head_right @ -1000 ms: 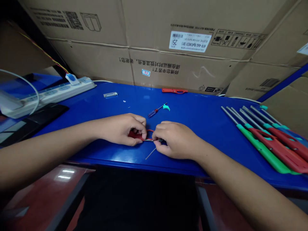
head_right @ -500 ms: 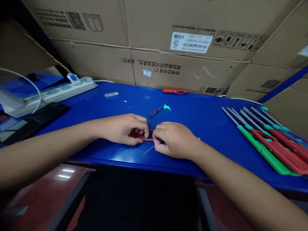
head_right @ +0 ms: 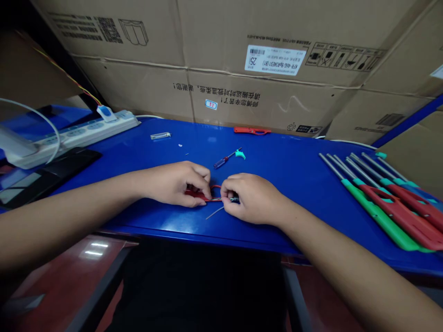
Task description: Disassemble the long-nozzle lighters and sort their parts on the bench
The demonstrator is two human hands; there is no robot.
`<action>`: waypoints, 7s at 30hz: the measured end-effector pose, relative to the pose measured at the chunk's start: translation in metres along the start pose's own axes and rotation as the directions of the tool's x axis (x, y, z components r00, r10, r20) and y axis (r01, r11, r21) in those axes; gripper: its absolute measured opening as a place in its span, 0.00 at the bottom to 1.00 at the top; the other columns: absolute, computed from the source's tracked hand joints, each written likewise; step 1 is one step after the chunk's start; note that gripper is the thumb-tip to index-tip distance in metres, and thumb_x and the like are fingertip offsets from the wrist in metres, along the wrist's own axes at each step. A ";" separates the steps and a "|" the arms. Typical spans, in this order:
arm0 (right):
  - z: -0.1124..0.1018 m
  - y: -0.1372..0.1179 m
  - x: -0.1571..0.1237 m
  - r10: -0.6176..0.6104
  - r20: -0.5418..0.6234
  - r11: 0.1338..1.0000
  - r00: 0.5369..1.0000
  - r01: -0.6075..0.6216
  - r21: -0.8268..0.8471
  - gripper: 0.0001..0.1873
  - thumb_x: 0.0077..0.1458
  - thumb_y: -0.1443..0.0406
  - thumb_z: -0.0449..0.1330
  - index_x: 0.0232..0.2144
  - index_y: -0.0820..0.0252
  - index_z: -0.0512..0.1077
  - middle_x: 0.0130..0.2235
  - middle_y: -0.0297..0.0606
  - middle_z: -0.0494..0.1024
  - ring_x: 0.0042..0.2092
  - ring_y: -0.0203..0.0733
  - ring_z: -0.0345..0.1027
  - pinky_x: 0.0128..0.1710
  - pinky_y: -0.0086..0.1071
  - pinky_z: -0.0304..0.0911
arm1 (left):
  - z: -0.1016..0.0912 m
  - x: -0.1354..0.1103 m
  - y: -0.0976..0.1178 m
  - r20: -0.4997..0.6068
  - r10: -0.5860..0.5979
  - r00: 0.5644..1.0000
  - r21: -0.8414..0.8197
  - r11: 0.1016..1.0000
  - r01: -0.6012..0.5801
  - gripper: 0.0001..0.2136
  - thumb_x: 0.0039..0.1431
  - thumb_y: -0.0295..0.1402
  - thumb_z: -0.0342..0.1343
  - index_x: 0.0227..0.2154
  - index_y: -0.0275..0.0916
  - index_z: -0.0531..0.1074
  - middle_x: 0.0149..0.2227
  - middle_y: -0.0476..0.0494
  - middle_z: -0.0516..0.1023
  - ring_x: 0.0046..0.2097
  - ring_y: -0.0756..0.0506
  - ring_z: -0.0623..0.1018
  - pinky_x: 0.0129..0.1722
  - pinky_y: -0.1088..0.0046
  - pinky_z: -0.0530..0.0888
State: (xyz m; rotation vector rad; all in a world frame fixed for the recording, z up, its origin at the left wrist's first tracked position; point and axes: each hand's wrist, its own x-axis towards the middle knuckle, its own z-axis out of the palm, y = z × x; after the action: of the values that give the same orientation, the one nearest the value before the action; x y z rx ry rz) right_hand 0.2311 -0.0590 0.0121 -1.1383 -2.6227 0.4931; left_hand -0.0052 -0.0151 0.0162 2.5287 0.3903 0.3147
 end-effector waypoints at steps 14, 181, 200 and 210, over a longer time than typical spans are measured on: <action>0.000 0.003 0.008 0.096 0.089 0.970 0.991 -0.113 0.214 0.06 0.52 0.70 0.57 0.30 0.58 0.74 0.28 0.30 0.73 0.28 0.32 0.63 0.29 0.28 0.58 | 0.000 -0.002 0.006 0.064 0.139 0.988 0.308 0.939 -0.152 0.07 0.61 0.29 0.59 0.40 0.37 0.80 0.38 0.41 0.79 0.41 0.45 0.76 0.43 0.69 0.72; 0.005 0.005 -0.009 0.079 -0.114 0.996 0.990 -0.083 -0.035 0.02 0.56 0.64 0.63 0.32 0.55 0.74 0.38 0.36 0.74 0.41 0.42 0.66 0.44 0.40 0.60 | 0.013 -0.003 0.005 -0.077 0.021 0.997 0.180 0.984 -0.007 0.05 0.58 0.31 0.64 0.37 0.38 0.79 0.39 0.43 0.76 0.42 0.46 0.75 0.45 0.71 0.72; 0.008 -0.004 -0.011 0.122 -0.035 0.991 0.992 -0.124 -0.056 0.04 0.61 0.70 0.56 0.34 0.57 0.66 0.42 0.41 0.72 0.43 0.46 0.63 0.47 0.45 0.60 | 0.016 0.002 0.010 -0.061 -0.225 0.972 -0.019 0.974 0.224 0.10 0.54 0.29 0.65 0.41 0.38 0.78 0.39 0.47 0.72 0.37 0.50 0.73 0.39 0.74 0.70; 0.010 0.005 -0.009 0.138 -0.003 0.989 0.990 -0.138 0.054 0.05 0.61 0.72 0.54 0.34 0.56 0.65 0.43 0.39 0.70 0.45 0.43 0.62 0.48 0.44 0.59 | 0.018 0.003 0.009 -0.047 -0.287 0.957 -0.049 0.957 0.284 0.13 0.54 0.30 0.65 0.43 0.39 0.78 0.39 0.48 0.70 0.37 0.51 0.72 0.38 0.75 0.69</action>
State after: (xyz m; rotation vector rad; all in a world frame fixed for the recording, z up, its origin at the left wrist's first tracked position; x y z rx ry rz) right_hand 0.2371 -0.0649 0.0001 -1.3077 -2.5198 0.5817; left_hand 0.0047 -0.0303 0.0074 2.3843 0.7528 0.2751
